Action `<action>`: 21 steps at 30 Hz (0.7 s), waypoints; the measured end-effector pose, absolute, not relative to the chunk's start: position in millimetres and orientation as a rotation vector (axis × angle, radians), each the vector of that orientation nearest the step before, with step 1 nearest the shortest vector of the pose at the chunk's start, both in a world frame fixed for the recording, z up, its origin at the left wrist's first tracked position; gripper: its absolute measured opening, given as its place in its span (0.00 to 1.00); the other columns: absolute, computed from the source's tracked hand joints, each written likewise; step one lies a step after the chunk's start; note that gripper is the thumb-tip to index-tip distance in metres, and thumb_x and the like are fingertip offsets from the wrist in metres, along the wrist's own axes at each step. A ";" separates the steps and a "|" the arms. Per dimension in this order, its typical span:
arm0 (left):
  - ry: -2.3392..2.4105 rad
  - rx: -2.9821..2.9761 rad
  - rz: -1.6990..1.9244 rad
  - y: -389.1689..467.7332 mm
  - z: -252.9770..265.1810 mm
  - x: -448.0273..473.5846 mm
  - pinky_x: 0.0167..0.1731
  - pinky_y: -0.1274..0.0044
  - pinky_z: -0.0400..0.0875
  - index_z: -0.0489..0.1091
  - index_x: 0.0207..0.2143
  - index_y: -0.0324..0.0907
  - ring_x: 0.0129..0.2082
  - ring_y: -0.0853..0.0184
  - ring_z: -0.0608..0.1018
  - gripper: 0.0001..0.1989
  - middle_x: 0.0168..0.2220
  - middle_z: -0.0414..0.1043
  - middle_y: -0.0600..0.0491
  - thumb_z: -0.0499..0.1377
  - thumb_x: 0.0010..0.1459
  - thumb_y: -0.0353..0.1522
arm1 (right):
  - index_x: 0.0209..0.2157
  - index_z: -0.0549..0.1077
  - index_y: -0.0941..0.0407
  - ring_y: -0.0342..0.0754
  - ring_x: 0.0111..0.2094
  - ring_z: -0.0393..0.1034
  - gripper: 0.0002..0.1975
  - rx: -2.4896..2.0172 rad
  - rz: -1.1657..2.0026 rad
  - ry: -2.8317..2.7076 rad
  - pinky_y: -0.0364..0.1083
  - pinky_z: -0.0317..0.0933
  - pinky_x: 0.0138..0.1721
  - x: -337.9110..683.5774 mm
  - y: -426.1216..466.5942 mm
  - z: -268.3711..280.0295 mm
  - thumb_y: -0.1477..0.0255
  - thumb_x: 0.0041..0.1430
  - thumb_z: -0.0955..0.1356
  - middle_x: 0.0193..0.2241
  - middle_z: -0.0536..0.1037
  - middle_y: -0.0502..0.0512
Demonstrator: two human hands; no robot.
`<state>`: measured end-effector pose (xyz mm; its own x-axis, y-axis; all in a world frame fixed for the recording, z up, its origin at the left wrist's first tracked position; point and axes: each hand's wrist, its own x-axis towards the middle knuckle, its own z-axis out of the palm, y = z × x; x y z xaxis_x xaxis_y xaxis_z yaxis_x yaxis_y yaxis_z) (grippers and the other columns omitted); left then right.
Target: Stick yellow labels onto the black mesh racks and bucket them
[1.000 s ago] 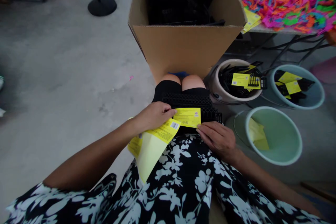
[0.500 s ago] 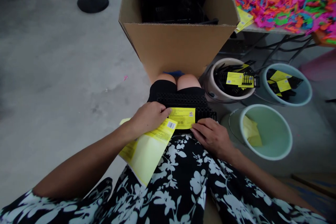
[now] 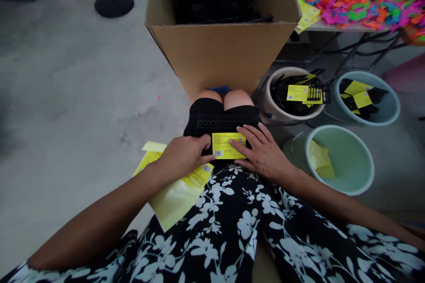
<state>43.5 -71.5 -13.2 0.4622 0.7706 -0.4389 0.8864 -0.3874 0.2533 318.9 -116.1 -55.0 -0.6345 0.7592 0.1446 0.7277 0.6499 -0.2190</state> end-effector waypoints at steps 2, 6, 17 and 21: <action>1.340 2.321 -0.393 -74.2 -11.0 41.9 0.25 0.72 0.46 0.70 0.47 0.45 0.28 0.59 0.77 0.21 0.31 0.80 0.51 0.59 0.66 0.51 | 0.65 0.69 0.48 0.65 0.70 0.57 0.28 -1.173 0.193 -2.678 0.71 0.48 0.71 323.0 -113.8 -55.7 0.58 0.67 0.73 0.70 0.64 0.64; 1.238 2.493 -0.382 -78.1 -7.3 41.7 0.26 0.72 0.50 0.63 0.64 0.47 0.35 0.55 0.82 0.28 0.42 0.82 0.46 0.55 0.69 0.52 | 0.65 0.70 0.48 0.65 0.70 0.57 0.28 -1.065 0.164 -2.726 0.70 0.50 0.70 328.7 -111.6 -54.7 0.56 0.68 0.71 0.71 0.63 0.65; 1.271 2.520 -0.592 -70.2 -7.7 26.2 0.28 0.71 0.65 0.46 0.76 0.53 0.35 0.48 0.84 0.43 0.41 0.82 0.44 0.59 0.66 0.50 | 0.63 0.72 0.47 0.63 0.69 0.59 0.24 -0.924 0.072 -2.741 0.69 0.51 0.69 337.6 -103.8 -56.6 0.58 0.69 0.70 0.70 0.64 0.65; 1.338 2.355 -0.418 -53.8 -7.2 13.1 0.29 0.70 0.66 0.49 0.76 0.51 0.31 0.51 0.82 0.46 0.34 0.81 0.49 0.59 0.62 0.54 | 0.61 0.73 0.50 0.60 0.65 0.63 0.22 -0.920 0.035 -2.705 0.67 0.51 0.70 337.6 -101.4 -41.5 0.58 0.69 0.69 0.68 0.67 0.66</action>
<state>13.1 -53.8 -7.2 0.4972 0.7464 -0.4425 0.8655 -0.4626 0.1922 337.6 -101.4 -41.5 -0.7567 0.6009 0.2575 0.5941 0.7965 -0.1130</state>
